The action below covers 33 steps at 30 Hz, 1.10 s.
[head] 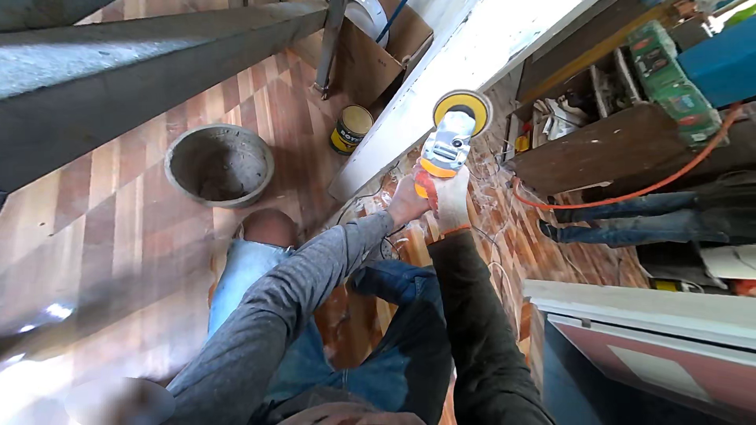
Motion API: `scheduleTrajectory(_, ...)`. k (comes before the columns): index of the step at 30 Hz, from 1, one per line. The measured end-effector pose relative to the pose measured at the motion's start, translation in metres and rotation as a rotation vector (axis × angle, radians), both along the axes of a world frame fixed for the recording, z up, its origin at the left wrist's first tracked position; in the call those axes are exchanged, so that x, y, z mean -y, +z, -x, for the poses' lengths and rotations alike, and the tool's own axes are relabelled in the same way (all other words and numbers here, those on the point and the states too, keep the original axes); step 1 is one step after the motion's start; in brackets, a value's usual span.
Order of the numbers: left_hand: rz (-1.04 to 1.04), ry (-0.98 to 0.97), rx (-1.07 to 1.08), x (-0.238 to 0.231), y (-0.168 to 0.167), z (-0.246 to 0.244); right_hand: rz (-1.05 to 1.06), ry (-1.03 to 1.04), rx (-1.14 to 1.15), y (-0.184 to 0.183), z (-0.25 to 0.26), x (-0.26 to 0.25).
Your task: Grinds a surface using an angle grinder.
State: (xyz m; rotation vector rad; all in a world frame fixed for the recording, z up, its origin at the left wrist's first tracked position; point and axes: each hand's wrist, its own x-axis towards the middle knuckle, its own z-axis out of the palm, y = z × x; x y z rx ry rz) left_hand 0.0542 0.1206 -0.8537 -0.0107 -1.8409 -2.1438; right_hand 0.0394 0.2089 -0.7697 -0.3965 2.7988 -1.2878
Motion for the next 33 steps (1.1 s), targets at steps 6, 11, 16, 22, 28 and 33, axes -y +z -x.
scheduleTrajectory(6,-0.020,-0.018,0.133,-0.011,-0.036,-0.017,-0.012,-0.004,0.027,-0.036,0.002,0.008)
scheduleTrajectory(11,0.070,-0.046,0.145,0.004,-0.011,-0.019,0.015,-0.062,0.059,-0.020,-0.005,0.006)
scheduleTrajectory(16,0.046,-0.001,0.038,0.005,-0.006,-0.010,-0.004,-0.044,0.045,-0.006,-0.004,0.011)
scheduleTrajectory(22,0.028,0.020,0.081,0.014,-0.012,-0.013,-0.024,0.016,0.034,-0.008,-0.005,0.023)
scheduleTrajectory(28,-0.001,0.049,0.034,0.023,-0.009,-0.007,-0.019,0.071,-0.012,-0.001,-0.004,0.032)
scheduleTrajectory(33,-0.026,0.045,0.128,0.016,-0.028,-0.013,-0.045,0.073,0.025,-0.023,0.004,0.035)
